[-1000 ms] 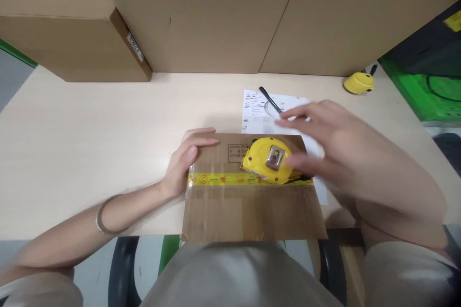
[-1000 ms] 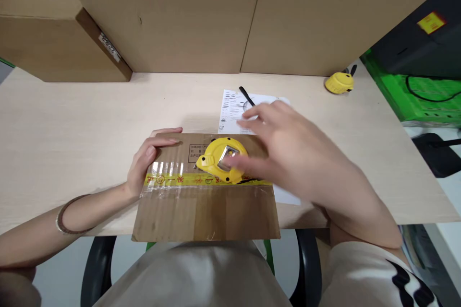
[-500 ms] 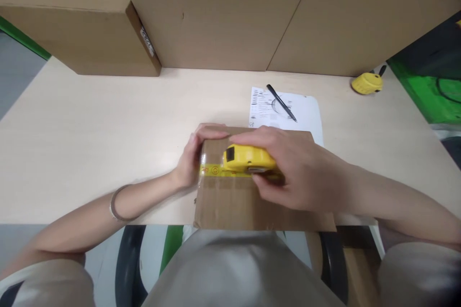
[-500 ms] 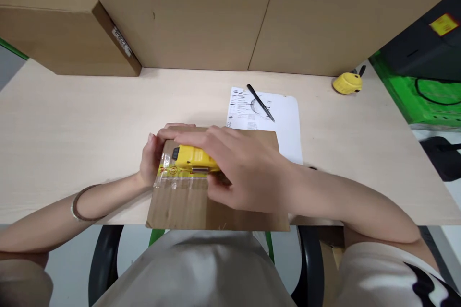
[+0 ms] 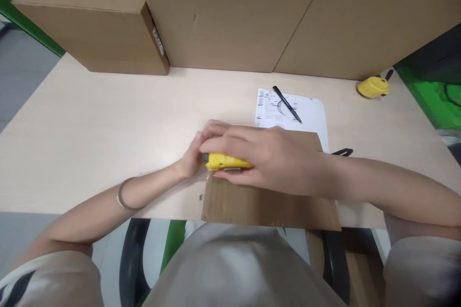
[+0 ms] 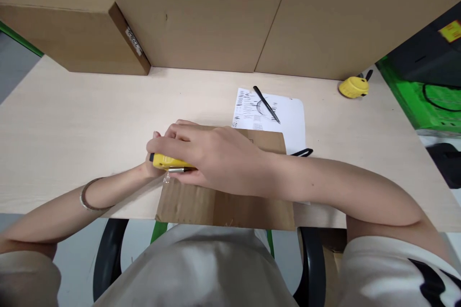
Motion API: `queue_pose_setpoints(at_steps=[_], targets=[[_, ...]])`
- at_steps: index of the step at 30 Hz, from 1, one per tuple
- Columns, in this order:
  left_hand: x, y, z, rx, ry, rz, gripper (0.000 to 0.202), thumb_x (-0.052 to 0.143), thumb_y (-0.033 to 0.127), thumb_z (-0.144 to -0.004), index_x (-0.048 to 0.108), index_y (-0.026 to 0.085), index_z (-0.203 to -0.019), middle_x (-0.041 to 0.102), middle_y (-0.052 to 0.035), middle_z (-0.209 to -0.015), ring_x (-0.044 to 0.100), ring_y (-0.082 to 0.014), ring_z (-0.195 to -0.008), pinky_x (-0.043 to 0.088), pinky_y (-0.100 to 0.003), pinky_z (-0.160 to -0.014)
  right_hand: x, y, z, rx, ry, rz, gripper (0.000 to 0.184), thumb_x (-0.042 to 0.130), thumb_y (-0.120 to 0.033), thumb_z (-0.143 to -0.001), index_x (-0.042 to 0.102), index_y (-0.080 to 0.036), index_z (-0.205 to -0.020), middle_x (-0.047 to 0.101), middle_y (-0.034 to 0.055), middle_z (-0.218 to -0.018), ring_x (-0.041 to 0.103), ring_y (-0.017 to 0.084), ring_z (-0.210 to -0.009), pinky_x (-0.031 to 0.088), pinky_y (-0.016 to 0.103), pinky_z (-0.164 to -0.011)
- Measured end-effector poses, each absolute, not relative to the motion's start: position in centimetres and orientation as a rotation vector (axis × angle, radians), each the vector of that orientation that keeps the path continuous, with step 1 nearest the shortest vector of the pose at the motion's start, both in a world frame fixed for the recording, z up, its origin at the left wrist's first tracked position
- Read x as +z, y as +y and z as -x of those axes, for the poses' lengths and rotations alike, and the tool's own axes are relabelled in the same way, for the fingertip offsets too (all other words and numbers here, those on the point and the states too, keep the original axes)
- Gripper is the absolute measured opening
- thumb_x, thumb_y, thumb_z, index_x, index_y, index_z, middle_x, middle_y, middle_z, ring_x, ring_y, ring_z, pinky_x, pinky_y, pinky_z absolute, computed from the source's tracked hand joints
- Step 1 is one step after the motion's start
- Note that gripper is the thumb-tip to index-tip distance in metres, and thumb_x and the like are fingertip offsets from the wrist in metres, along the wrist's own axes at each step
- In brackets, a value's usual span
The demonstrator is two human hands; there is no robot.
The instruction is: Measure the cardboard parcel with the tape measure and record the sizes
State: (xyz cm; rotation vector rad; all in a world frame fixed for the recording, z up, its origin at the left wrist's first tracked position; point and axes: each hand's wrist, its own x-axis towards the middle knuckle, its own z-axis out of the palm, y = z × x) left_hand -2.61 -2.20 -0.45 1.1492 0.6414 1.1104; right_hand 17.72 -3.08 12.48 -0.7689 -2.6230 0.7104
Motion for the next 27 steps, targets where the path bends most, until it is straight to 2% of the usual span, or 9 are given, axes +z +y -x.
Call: queue_pose_setpoints(at_steps=[4,6,10,15,21,27], targets=[[-0.8,-1.1,4.4,1.082,0.522,-1.595,0.056,0.069,0.073,-0.092,0.074,0.027,-0.125,0.068,-0.0116,-0.13,0.063,-0.035,-0.127,0.049,-0.055,-0.116,12.0,-3.3,-20.4,0.699,-2.589,0.859,0.039,0.071,-0.032,-0.098,0.07,-0.041,-0.136,0.08,-0.0032,-0.118,0.075,0.016,-0.088,0.047,0.028,-0.059],[-0.8,-0.7,4.9,1.046,0.513,-1.658,0.052,0.075,0.065,-0.09,0.073,0.03,-0.129,0.067,-0.0114,-0.131,0.062,-0.0352,-0.128,0.049,-0.055,-0.116,11.8,-3.5,-22.6,0.715,-2.551,0.908,0.037,0.072,-0.033,-0.096,0.071,-0.039,-0.133,0.081,-0.0026,-0.115,0.076,0.018,-0.087,0.05,0.029,-0.062],[-0.7,-0.7,5.0,1.047,0.492,-1.636,0.045,0.072,0.058,-0.093,0.072,0.034,-0.132,0.064,-0.0109,-0.134,0.06,-0.0354,-0.13,0.051,-0.056,-0.113,12.2,-4.8,-28.5,0.644,-2.496,1.048,0.038,0.075,-0.036,-0.097,0.07,-0.043,-0.134,0.082,-0.0018,-0.115,0.077,0.02,-0.081,0.056,0.033,-0.069],[-0.6,-0.9,4.7,1.065,0.565,-1.553,0.045,0.076,0.06,-0.088,0.075,0.031,-0.123,0.066,-0.011,-0.129,0.06,-0.0359,-0.126,0.051,-0.054,-0.112,13.4,-7.3,-34.8,0.481,-2.46,1.267,0.037,0.076,-0.042,-0.097,0.07,-0.044,-0.133,0.081,-0.0014,-0.108,0.071,0.02,-0.071,0.052,0.037,-0.062],[-1.0,-1.0,4.8,1.087,0.557,-1.567,0.043,0.073,0.056,-0.091,0.075,0.032,-0.127,0.066,-0.0098,-0.134,0.058,-0.0355,-0.13,0.049,-0.051,-0.113,13.5,-8.8,-35.9,0.468,-2.448,1.319,0.033,0.075,-0.041,-0.099,0.071,-0.044,-0.131,0.081,-0.0023,-0.105,0.067,0.017,-0.065,0.051,0.036,-0.059],[-1.0,-1.3,4.6,1.098,0.583,-1.562,0.042,0.068,0.057,-0.094,0.074,0.033,-0.128,0.066,-0.0093,-0.134,0.058,-0.0351,-0.129,0.047,-0.05,-0.113,13.5,-9.6,-35.7,0.44,-2.412,1.315,0.036,0.075,-0.04,-0.098,0.071,-0.045,-0.133,0.082,-0.001,-0.103,0.071,0.019,-0.066,0.054,0.036,-0.059]])
